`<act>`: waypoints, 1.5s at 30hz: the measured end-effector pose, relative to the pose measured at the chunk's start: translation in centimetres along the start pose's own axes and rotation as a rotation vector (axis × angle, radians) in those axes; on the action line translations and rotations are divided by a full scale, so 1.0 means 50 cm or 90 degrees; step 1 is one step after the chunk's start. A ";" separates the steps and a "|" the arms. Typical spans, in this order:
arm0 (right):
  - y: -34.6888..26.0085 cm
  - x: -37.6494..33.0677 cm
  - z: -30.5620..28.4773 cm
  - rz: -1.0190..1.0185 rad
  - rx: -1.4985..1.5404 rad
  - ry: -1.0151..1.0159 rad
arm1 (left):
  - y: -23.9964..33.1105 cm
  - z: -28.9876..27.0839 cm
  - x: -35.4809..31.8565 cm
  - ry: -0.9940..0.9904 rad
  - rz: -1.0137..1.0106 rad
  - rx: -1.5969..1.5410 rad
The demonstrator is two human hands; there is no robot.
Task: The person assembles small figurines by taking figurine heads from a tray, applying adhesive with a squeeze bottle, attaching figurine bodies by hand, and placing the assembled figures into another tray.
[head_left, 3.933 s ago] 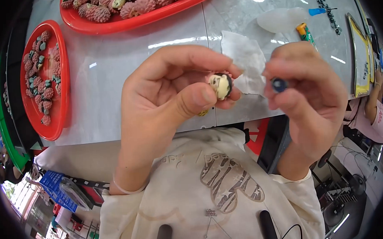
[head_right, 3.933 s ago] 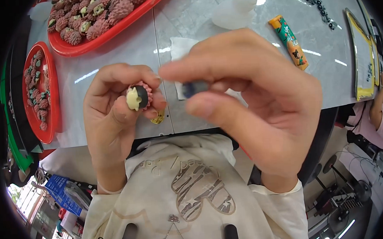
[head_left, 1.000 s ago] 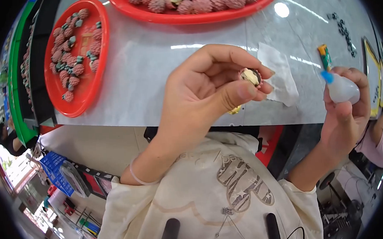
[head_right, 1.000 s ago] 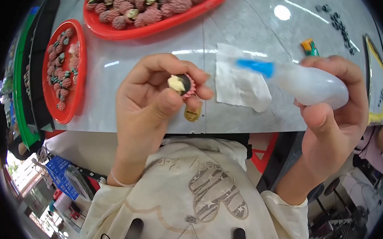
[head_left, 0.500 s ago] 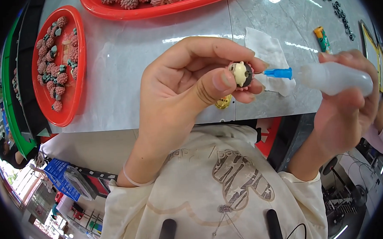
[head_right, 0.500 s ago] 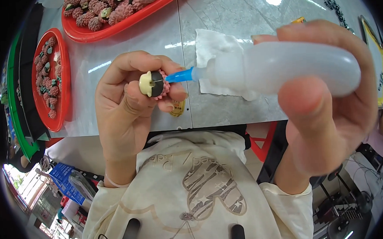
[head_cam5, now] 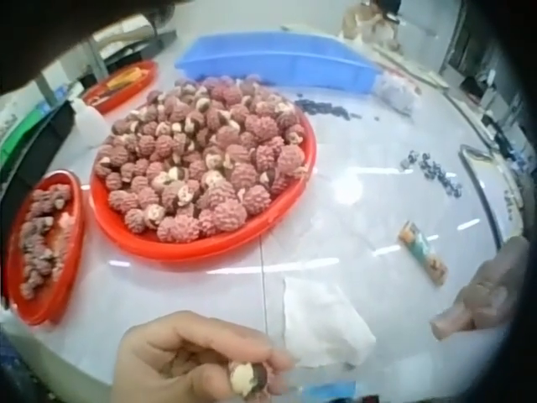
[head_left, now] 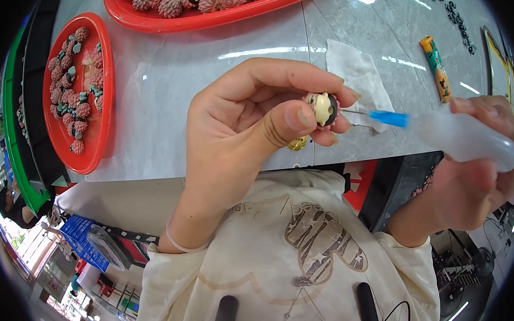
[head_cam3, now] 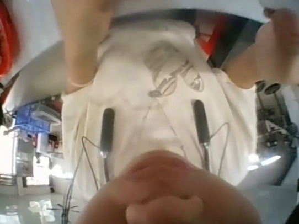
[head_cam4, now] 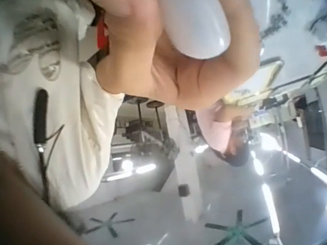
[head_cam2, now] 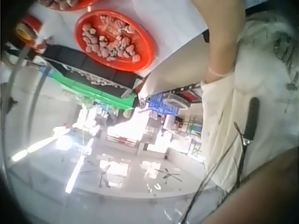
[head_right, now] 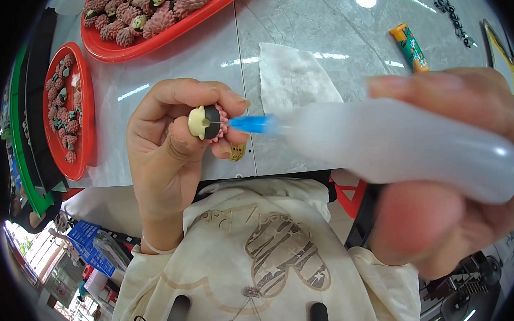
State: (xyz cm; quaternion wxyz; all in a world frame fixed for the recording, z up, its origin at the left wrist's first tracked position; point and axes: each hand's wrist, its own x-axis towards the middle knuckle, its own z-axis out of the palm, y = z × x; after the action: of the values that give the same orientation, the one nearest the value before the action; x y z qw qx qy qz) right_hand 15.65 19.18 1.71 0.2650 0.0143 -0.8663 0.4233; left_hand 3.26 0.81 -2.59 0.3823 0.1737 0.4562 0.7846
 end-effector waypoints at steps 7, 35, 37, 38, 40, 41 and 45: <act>0.049 0.023 0.021 0.170 0.136 0.202 | 0.004 0.018 0.000 0.026 -0.034 0.002; 0.077 0.023 -0.067 0.284 0.189 0.174 | -0.002 0.011 -0.003 0.026 -0.008 -0.052; 0.047 0.016 -0.042 0.249 0.264 0.123 | 0.003 0.014 0.001 0.009 -0.028 -0.019; 0.035 0.014 -0.025 0.222 0.325 0.067 | 0.005 0.016 0.001 -0.019 -0.037 0.008; 0.016 0.016 0.015 0.192 0.398 0.006 | 0.004 0.019 -0.001 0.000 -0.044 0.007; 0.005 0.018 0.034 0.230 0.439 0.009 | 0.002 0.019 0.001 -0.004 -0.033 0.009; 0.003 0.029 0.082 0.190 0.385 -0.058 | -0.002 0.015 -0.003 0.015 -0.032 -0.019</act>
State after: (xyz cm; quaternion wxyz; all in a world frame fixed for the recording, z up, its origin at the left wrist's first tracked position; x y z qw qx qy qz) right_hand 12.55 16.50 0.23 0.1446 -0.0158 -0.7052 0.6939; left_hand 3.87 1.14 -2.26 0.3992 0.1468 0.4533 0.7833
